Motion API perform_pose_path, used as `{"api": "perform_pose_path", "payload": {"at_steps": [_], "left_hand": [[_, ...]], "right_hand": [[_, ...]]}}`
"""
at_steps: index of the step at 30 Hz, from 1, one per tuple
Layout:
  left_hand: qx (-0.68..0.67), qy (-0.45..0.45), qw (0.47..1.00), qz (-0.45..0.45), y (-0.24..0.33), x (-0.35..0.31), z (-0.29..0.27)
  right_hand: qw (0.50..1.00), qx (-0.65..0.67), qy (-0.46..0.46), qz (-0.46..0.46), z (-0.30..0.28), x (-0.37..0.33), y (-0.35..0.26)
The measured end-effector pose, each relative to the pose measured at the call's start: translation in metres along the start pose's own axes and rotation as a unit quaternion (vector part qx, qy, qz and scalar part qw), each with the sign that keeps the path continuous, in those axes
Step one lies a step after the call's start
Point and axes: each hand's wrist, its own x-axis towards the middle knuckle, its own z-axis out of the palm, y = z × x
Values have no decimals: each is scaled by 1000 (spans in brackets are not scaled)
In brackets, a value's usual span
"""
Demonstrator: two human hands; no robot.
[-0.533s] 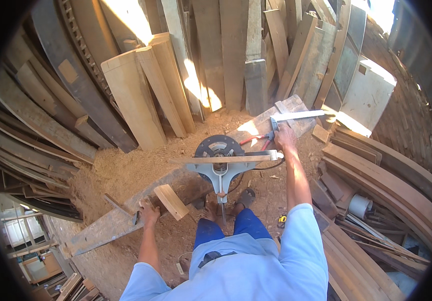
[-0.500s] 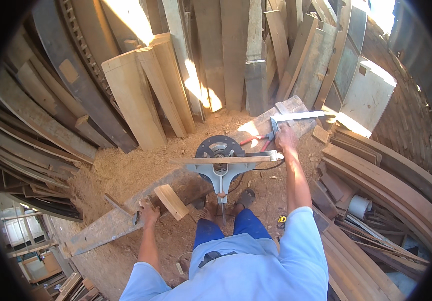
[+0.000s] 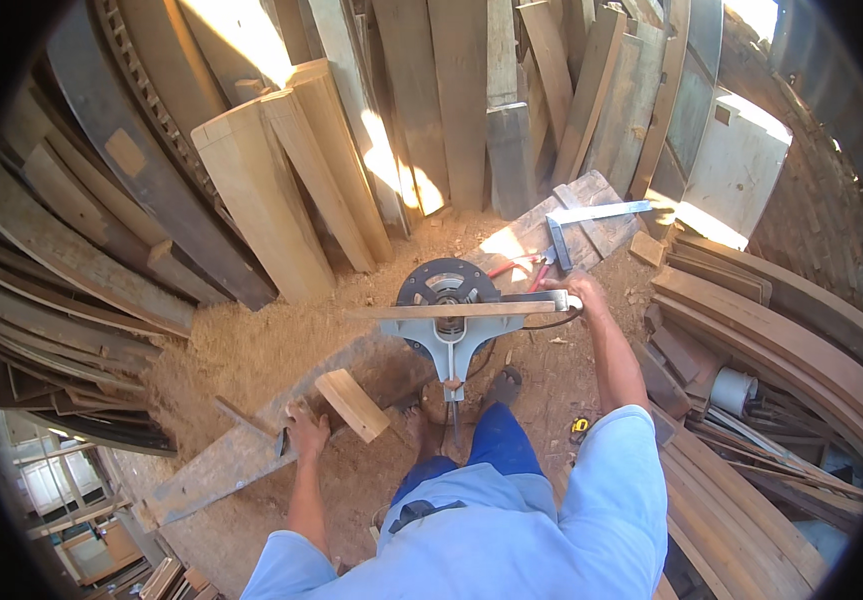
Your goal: The person adjusts a router tool and uses pliers to pull out a metal pin from a small wooden block, then retrieves another wooden piece from a stack.
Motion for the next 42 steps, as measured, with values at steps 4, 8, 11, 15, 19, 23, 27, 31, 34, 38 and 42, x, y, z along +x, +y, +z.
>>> {"api": "perform_pose_path", "payload": {"at_steps": [4,8,11,15,19,23,27,31,34,38,42], "left_hand": [[27,1,1000,-4,-5,-1,1],[2,-34,999,-14,14,-1,-14],[9,-18,1000,-13,2,-2,-10],[1,-28,999,-16,7,-1,-13],[6,-36,999,-22,14,0,-17],[-21,-50,998,-17,13,0,-21],[-155,11,987,46,-38,19,1],[-591,-111,795,-81,-75,8,-19],[-770,-199,606,4,-70,-12,-66],[-856,-204,466,90,-8,-21,-140],[-867,-204,431,143,-14,7,-142]], "right_hand": [[998,51,34,-32,-3,-25,-9],[983,-50,172,-33,30,-14,5],[988,-6,152,-29,37,-15,-5],[991,25,101,-83,39,6,15],[980,166,94,-61,35,10,50],[969,191,86,-130,23,-33,86],[902,406,144,-25,32,-84,113],[841,522,115,-85,30,-151,132],[783,592,22,-188,23,-224,93],[690,658,-114,-279,35,-308,11],[637,676,-214,-302,73,-349,-65]]}}
